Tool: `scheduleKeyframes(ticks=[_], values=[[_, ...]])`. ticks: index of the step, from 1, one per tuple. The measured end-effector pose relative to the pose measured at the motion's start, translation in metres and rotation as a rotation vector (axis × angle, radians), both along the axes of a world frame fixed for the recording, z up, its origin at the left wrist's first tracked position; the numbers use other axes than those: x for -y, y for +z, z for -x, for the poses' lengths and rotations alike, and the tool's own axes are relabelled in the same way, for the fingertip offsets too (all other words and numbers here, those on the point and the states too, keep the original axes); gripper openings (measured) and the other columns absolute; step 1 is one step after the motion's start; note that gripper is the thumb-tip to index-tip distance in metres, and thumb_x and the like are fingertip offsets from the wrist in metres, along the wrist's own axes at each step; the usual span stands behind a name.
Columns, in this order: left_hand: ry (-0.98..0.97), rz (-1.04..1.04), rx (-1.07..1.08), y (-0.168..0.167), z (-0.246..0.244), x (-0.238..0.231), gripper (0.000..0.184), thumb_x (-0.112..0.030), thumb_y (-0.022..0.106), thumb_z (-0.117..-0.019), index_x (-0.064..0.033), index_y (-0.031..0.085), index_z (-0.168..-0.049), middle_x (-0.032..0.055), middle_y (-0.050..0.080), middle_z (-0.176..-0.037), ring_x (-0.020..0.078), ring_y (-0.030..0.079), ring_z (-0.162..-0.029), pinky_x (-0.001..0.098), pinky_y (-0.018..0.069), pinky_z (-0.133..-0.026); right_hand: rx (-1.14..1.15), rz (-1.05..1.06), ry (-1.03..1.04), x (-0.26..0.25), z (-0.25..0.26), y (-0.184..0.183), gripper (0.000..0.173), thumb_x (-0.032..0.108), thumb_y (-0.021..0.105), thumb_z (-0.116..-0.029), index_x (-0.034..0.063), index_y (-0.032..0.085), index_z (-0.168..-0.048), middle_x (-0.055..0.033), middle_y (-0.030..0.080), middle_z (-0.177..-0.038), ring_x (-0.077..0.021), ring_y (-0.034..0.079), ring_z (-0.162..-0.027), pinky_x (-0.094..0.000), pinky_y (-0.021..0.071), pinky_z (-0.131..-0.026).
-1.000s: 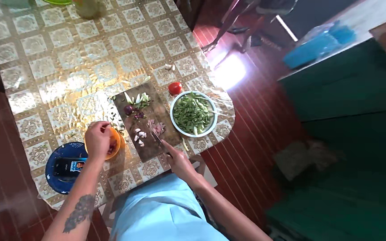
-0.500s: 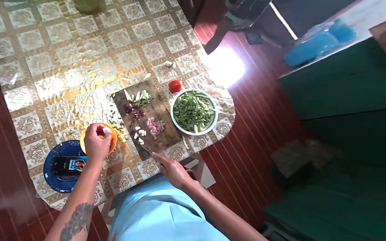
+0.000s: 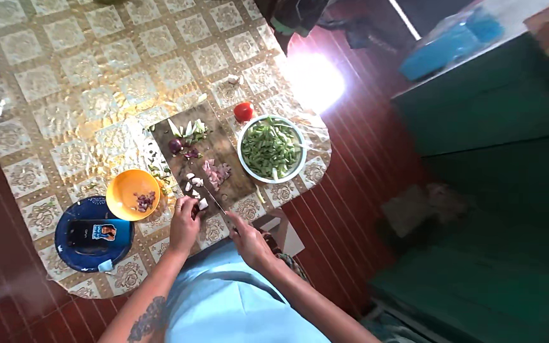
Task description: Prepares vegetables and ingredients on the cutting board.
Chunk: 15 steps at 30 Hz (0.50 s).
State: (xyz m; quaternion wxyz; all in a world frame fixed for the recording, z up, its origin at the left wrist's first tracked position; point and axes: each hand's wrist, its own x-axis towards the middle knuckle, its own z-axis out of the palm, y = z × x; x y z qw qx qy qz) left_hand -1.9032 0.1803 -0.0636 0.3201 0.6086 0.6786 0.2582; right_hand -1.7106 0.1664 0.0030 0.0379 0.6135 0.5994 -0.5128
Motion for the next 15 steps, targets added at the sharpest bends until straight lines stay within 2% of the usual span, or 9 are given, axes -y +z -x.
scheduleKeyframes(ticks=[1, 3, 5, 7, 10, 15], values=[[-0.031, -0.049, 0.011, -0.005, 0.002, 0.002, 0.03, -0.006, 0.076, -0.0888, 0.0054, 0.071, -0.116, 0.027, 0.063, -0.128, 0.0351, 0.069, -0.107, 0.0441, 0.0585, -0.091, 0.005, -0.006, -0.002, 0.003, 0.002, 0.001, 0.054, 0.011, 0.045, -0.1064, 0.016, 0.035, -0.159, -0.0185, 0.064, -0.133, -0.0345, 0.071, -0.098, -0.0527, 0.0558, -0.089], [-0.054, -0.093, 0.029, -0.011, 0.002, 0.003, 0.02, -0.006, 0.073, -0.091, 0.0036, 0.075, -0.108, 0.0227, 0.068, -0.123, 0.0327, 0.07, -0.107, 0.0435, 0.0585, -0.092, 0.027, -0.026, 0.022, 0.005, 0.005, 0.004, 0.053, 0.012, 0.044, -0.1065, 0.0156, 0.035, -0.159, -0.0198, 0.066, -0.129, -0.0369, 0.071, -0.1, -0.0545, 0.0555, -0.09], [-0.019, -0.118, 0.031, -0.012, -0.002, 0.003, 0.014, -0.006, 0.072, -0.0915, 0.0033, 0.076, -0.101, 0.02, 0.072, -0.114, 0.0303, 0.072, -0.1, 0.042, 0.0594, -0.089, 0.051, -0.043, 0.088, 0.006, 0.009, 0.008, 0.057, 0.014, 0.04, -0.1087, 0.0214, 0.026, -0.164, -0.0219, 0.067, -0.126, -0.0398, 0.071, -0.095, -0.0562, 0.0554, -0.086], [0.015, -0.114, 0.027, -0.011, -0.006, 0.004, 0.014, -0.007, 0.072, -0.0916, 0.0035, 0.076, -0.1, 0.0199, 0.072, -0.111, 0.0287, 0.073, -0.097, 0.0398, 0.0599, -0.087, 0.097, -0.037, 0.166, 0.004, 0.012, 0.011, 0.061, 0.015, 0.036, -0.1101, 0.0279, 0.017, -0.166, -0.0223, 0.066, -0.127, -0.0409, 0.071, -0.091, -0.0572, 0.056, -0.082], [0.023, -0.12, -0.004, -0.011, -0.009, 0.003, 0.011, -0.007, 0.073, -0.0902, 0.0038, 0.075, -0.092, 0.0193, 0.073, -0.107, 0.0282, 0.073, -0.094, 0.0395, 0.0603, -0.084, 0.148, -0.04, 0.219, 0.005, 0.014, 0.012, 0.062, 0.012, 0.033, -0.11, 0.0311, 0.016, -0.166, -0.0233, 0.066, -0.124, -0.0417, 0.071, -0.087, -0.0575, 0.0564, -0.079], [0.004, -0.12, -0.027, -0.01, -0.01, 0.0, 0.009, -0.002, 0.073, -0.0876, 0.0057, 0.076, -0.09, 0.0239, 0.073, -0.112, 0.0349, 0.073, -0.103, 0.045, 0.0589, -0.092, 0.188, -0.034, 0.263, 0.007, 0.013, 0.005, 0.065, 0.009, 0.034, -0.1086, 0.0307, 0.015, -0.166, -0.0245, 0.066, -0.125, -0.0424, 0.071, -0.086, -0.0569, 0.0568, -0.078]])
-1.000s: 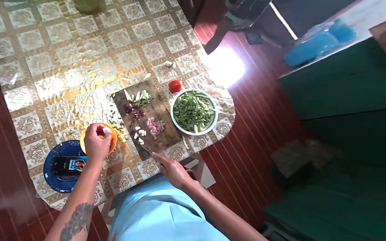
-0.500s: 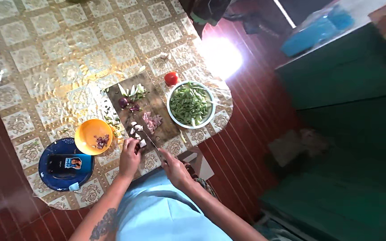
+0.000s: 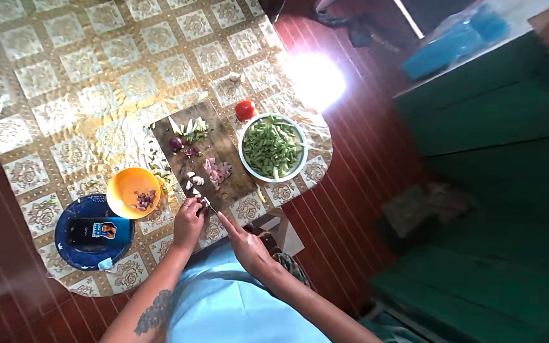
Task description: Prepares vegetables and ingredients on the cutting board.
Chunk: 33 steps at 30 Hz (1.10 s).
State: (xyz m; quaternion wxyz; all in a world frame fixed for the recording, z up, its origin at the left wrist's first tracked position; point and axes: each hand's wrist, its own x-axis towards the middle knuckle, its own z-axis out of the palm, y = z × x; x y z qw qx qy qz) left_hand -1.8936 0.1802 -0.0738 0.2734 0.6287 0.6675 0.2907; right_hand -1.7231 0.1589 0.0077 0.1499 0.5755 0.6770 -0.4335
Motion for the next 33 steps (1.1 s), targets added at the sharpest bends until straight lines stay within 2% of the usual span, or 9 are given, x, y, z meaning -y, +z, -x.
scheduleKeyframes(ticks=[4, 7, 9, 13, 17, 20, 26, 30, 33], values=[[-0.039, -0.053, -0.008, -0.005, 0.003, -0.001, 0.005, 0.004, 0.072, -0.0838, 0.0066, 0.075, -0.087, 0.025, 0.073, -0.109, 0.036, 0.074, -0.101, 0.0443, 0.06, -0.089, 0.079, 0.108, 0.029, -0.007, 0.007, 0.008, 0.072, 0.004, 0.033, -0.1073, 0.0347, 0.005, -0.166, -0.0262, 0.062, -0.127, -0.0429, 0.07, -0.093, -0.0566, 0.0558, -0.082], [-0.07, -0.066, -0.038, -0.004, 0.004, -0.003, 0.005, 0.004, 0.072, -0.0838, 0.0082, 0.074, -0.086, 0.0265, 0.073, -0.107, 0.0382, 0.074, -0.1, 0.0461, 0.0601, -0.088, 0.09, 0.153, 0.038, -0.016, 0.021, 0.009, 0.075, 0.004, 0.036, -0.1072, 0.0327, -0.002, -0.166, -0.0272, 0.064, -0.119, -0.0441, 0.069, -0.096, -0.0574, 0.0552, -0.084], [-0.083, -0.065, -0.062, -0.003, 0.006, -0.005, 0.008, 0.002, 0.072, -0.0861, 0.0091, 0.073, -0.085, 0.0269, 0.073, -0.105, 0.0395, 0.074, -0.1, 0.0474, 0.0602, -0.088, 0.062, 0.09, 0.022, -0.025, 0.033, 0.0, 0.074, 0.004, 0.036, -0.1065, 0.0294, 0.001, -0.167, -0.026, 0.067, -0.11, -0.0443, 0.07, -0.095, -0.0576, 0.0556, -0.084], [-0.09, -0.053, -0.093, -0.005, 0.006, -0.002, 0.013, -0.003, 0.073, -0.0878, 0.009, 0.071, -0.082, 0.0253, 0.073, -0.1, 0.0376, 0.074, -0.095, 0.0464, 0.061, -0.084, 0.036, 0.045, 0.005, -0.028, 0.038, -0.014, 0.072, 0.005, 0.035, -0.1069, 0.0304, 0.003, -0.167, -0.0247, 0.069, -0.108, -0.0439, 0.07, -0.096, -0.0568, 0.0555, -0.085], [-0.084, -0.011, -0.036, 0.0, 0.006, -0.005, 0.009, 0.004, 0.069, -0.0848, 0.0078, 0.075, -0.089, 0.0253, 0.073, -0.108, 0.0369, 0.073, -0.101, 0.0461, 0.0598, -0.089, 0.042, 0.126, -0.018, -0.004, 0.019, -0.01, 0.075, 0.004, 0.035, -0.1068, 0.0308, -0.001, -0.166, -0.0248, 0.069, -0.11, -0.0446, 0.07, -0.094, -0.0598, 0.0549, -0.084], [-0.11, -0.033, -0.05, -0.005, 0.007, -0.004, 0.007, 0.002, 0.071, -0.0861, 0.0079, 0.075, -0.088, 0.025, 0.073, -0.105, 0.0371, 0.074, -0.098, 0.0464, 0.0603, -0.087, -0.003, 0.006, -0.063, -0.018, 0.03, -0.023, 0.068, 0.005, 0.035, -0.107, 0.0254, 0.01, -0.167, -0.0234, 0.071, -0.101, -0.044, 0.071, -0.09, -0.0584, 0.0558, -0.082], [-0.096, -0.052, -0.04, -0.004, 0.008, -0.008, 0.008, 0.003, 0.07, -0.0848, 0.0062, 0.076, -0.089, 0.0237, 0.073, -0.104, 0.0355, 0.074, -0.097, 0.0445, 0.0603, -0.087, 0.031, 0.086, -0.052, -0.014, 0.029, -0.013, 0.074, 0.005, 0.037, -0.1066, 0.0297, 0.0, -0.167, -0.0239, 0.07, -0.103, -0.0441, 0.07, -0.092, -0.0596, 0.0548, -0.083], [-0.101, -0.075, -0.049, -0.011, 0.008, -0.007, 0.006, 0.002, 0.072, -0.0855, 0.0064, 0.075, -0.088, 0.0235, 0.073, -0.103, 0.0355, 0.074, -0.096, 0.0456, 0.0605, -0.086, 0.035, -0.003, -0.058, -0.03, 0.036, -0.027, 0.07, 0.006, 0.034, -0.1072, 0.0298, 0.007, -0.167, -0.0235, 0.071, -0.104, -0.0441, 0.071, -0.095, -0.0585, 0.055, -0.085], [-0.091, -0.043, -0.075, -0.012, 0.01, -0.004, 0.009, 0.0, 0.07, -0.088, 0.005, 0.076, -0.091, 0.0221, 0.073, -0.104, 0.0345, 0.074, -0.097, 0.0452, 0.0602, -0.087, -0.013, -0.037, -0.065, -0.014, 0.027, -0.031, 0.071, 0.007, 0.037, -0.1059, 0.0311, 0.01, -0.167, -0.0228, 0.071, -0.097, -0.0438, 0.071, -0.088, -0.0604, 0.0556, -0.08]])
